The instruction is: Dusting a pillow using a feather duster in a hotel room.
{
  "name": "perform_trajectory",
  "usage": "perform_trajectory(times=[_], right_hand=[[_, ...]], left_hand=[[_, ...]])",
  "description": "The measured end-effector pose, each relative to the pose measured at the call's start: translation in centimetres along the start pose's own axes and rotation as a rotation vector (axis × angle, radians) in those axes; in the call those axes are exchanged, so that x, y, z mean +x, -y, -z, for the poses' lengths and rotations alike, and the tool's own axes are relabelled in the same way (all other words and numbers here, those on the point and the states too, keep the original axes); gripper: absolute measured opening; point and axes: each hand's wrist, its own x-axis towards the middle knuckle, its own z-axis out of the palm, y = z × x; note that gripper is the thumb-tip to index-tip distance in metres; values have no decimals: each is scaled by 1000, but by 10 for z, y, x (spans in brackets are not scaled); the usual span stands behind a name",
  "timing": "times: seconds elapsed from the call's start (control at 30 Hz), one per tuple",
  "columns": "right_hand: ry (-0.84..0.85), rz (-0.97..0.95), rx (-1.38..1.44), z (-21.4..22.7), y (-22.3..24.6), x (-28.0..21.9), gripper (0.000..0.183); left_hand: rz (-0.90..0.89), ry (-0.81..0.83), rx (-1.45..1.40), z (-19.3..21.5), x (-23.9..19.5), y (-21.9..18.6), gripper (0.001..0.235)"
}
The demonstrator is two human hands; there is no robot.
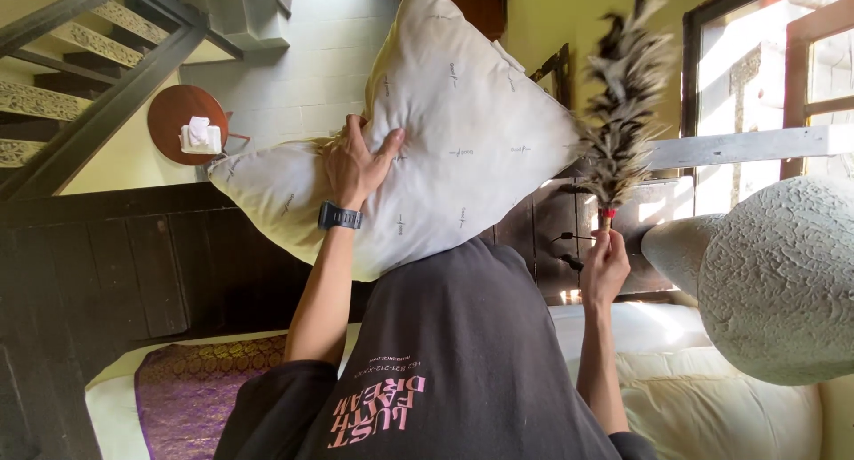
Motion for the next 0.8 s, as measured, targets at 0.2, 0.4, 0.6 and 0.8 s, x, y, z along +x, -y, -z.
perform_trajectory(times=[0.2,0.4,0.6,0.8], right_hand=[[208,443,233,-29,73,-27,22],[331,481,-87,-33,78,-46,20],[210,63,15,-29,-13,-24,28],[-11,-3,15,-26,1,-21,31]], left_hand=[[-146,-32,53,3,7,5,55],[-35,-39,-66,-1,13,30,26],[-36,40,-206,16,18,37,32],[-71,36,-443,10,32,68,33]])
